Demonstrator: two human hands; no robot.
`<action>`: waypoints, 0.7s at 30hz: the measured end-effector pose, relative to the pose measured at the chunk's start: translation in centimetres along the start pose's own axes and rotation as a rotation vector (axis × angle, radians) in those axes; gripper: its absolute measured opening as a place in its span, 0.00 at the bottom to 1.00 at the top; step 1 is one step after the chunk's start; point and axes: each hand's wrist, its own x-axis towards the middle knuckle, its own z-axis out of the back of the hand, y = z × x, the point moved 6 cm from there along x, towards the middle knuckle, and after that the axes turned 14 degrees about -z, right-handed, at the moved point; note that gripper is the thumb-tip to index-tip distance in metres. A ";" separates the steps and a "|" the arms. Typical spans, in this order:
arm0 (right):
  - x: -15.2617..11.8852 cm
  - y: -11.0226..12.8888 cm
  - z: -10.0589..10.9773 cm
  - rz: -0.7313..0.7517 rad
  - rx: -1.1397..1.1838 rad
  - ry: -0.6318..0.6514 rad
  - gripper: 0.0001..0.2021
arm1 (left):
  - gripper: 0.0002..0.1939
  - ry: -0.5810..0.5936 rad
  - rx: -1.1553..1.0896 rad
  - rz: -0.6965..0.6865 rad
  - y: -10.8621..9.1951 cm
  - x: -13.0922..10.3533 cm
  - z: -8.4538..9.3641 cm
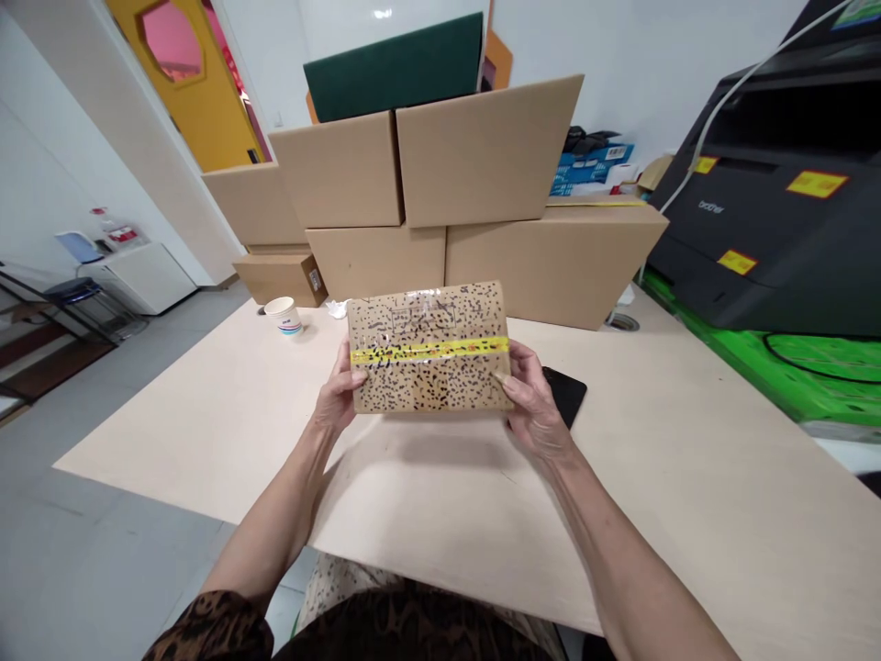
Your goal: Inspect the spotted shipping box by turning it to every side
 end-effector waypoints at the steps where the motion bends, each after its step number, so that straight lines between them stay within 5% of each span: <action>1: 0.0 -0.1 0.0 -0.009 -0.015 0.006 0.32 | 0.49 0.022 0.008 -0.015 -0.3 0.0 0.0; 6: -0.2 -0.3 -0.4 -0.034 0.014 0.058 0.36 | 0.48 0.065 0.039 0.022 -0.2 -0.1 0.2; 10: -0.6 0.7 -1.2 0.016 -0.006 0.108 0.42 | 0.49 0.018 0.057 0.080 0.5 -0.1 1.0; 15: -1.0 1.0 -2.2 0.022 -0.036 0.189 0.45 | 0.50 -0.067 0.068 -0.003 -0.5 0.1 1.3; 18: -0.2 0.4 -1.3 0.025 0.012 0.078 0.37 | 0.45 -0.140 0.041 -0.030 -1.1 0.4 1.6; 21: 0.9 -0.8 1.0 -0.028 -0.046 -0.189 0.30 | 0.37 -0.236 0.019 -0.025 -1.5 1.0 2.4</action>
